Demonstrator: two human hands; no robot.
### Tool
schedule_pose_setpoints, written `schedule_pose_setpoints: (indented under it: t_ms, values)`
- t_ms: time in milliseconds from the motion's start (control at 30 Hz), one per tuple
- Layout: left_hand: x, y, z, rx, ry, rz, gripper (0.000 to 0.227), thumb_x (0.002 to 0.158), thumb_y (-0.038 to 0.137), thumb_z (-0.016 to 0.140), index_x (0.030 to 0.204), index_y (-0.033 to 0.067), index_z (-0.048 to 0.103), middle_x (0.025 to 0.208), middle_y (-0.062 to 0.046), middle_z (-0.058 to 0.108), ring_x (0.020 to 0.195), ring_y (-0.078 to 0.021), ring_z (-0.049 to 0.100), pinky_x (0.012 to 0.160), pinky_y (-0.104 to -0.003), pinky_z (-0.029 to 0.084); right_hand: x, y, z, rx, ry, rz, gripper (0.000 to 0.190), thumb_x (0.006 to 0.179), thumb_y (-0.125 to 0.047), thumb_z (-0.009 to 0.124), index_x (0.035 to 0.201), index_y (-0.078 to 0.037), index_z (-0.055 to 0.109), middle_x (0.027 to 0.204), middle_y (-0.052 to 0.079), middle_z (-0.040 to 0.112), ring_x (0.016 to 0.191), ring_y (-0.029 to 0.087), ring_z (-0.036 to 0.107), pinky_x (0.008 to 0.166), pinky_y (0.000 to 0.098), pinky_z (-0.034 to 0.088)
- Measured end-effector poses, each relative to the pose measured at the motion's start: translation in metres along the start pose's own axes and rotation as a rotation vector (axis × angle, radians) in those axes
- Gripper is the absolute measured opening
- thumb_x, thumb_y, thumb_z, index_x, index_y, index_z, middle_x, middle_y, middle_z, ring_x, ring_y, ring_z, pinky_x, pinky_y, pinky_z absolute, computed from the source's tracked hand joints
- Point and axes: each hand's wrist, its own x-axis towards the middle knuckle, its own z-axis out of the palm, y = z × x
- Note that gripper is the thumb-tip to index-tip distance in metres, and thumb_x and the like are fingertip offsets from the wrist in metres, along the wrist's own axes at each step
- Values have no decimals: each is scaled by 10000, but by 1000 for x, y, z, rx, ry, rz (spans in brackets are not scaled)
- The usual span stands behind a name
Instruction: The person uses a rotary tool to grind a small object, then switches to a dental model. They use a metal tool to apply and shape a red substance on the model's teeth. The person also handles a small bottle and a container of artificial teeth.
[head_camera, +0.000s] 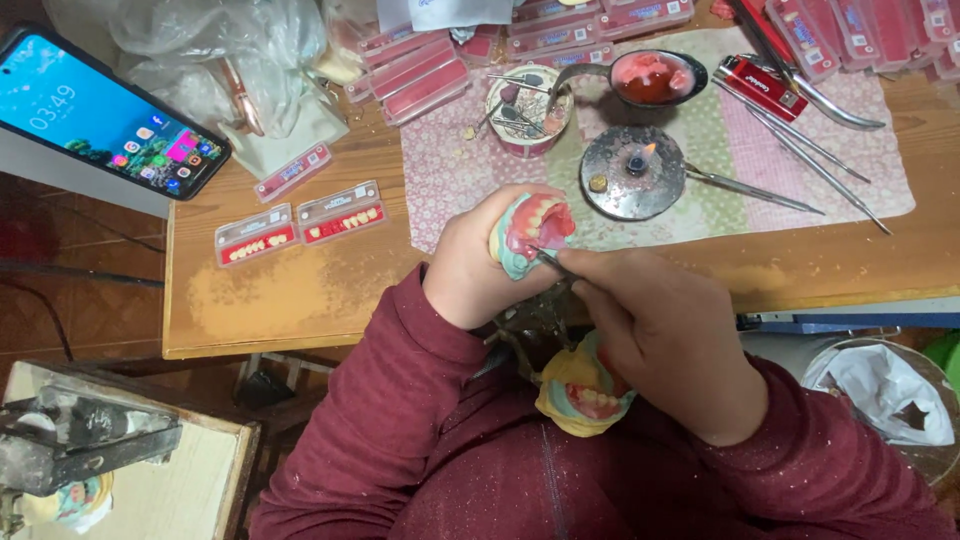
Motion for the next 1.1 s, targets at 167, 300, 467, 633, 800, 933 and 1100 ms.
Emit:
schedule_pose_setpoints:
  t_ms: [167, 300, 467, 633, 800, 933, 1100]
  values:
    - [1, 0, -1, 10, 11, 15, 548, 774, 145, 871, 1269, 80, 644, 1101, -68, 765, 1027, -152, 760, 902, -297, 605, 2, -11, -2, -18, -16, -39, 316, 913, -26, 692, 1223, -91, 694, 956, 119, 712, 868, 301, 714, 736, 382, 554]
    - [0, -2, -2, 15, 10, 11, 575, 766, 158, 875, 1281, 76, 632, 1108, -75, 764, 1033, -160, 764, 902, -300, 606, 3, -19, -2, -55, -6, -14, 302, 915, -21, 699, 1210, -83, 699, 949, 120, 709, 873, 307, 712, 741, 384, 558]
    - [0, -6, -2, 12, 12, -12, 598, 745, 173, 889, 1273, 74, 627, 1102, -77, 762, 1020, -170, 764, 892, -305, 606, 3, -18, 3, -76, 14, -52, 273, 922, -32, 698, 1191, -77, 689, 1010, 129, 720, 939, 321, 718, 771, 390, 563]
    - [0, -10, -2, 3, 9, -17, 591, 724, 166, 892, 1246, 76, 630, 1091, -70, 758, 1009, -166, 762, 884, -303, 608, 3, -6, 9, 3, -29, -18, 270, 931, -42, 696, 1199, -74, 695, 1002, 140, 722, 934, 331, 720, 773, 392, 561]
    - [0, -9, -3, -38, -21, -28, 567, 718, 131, 871, 1232, 80, 636, 1072, -57, 752, 979, -148, 744, 876, -299, 604, 4, 2, 11, 133, -65, 0, 273, 939, -37, 670, 1210, -58, 692, 995, 149, 730, 908, 303, 740, 771, 371, 572]
    - [-1, -11, -3, -63, -26, -26, 547, 741, 132, 869, 1232, 80, 634, 1067, -55, 747, 964, -139, 733, 871, -297, 602, 8, 1, 9, 118, -76, 12, 260, 931, -44, 685, 1190, -58, 707, 958, 153, 734, 879, 305, 740, 766, 380, 569]
    - [-1, -15, -3, -79, -41, -27, 534, 739, 119, 857, 1224, 74, 637, 1058, -50, 744, 958, -124, 720, 873, -295, 597, 12, 4, 7, 149, -136, 1, 233, 933, -42, 670, 1163, -50, 708, 972, 160, 741, 884, 313, 750, 739, 369, 578]
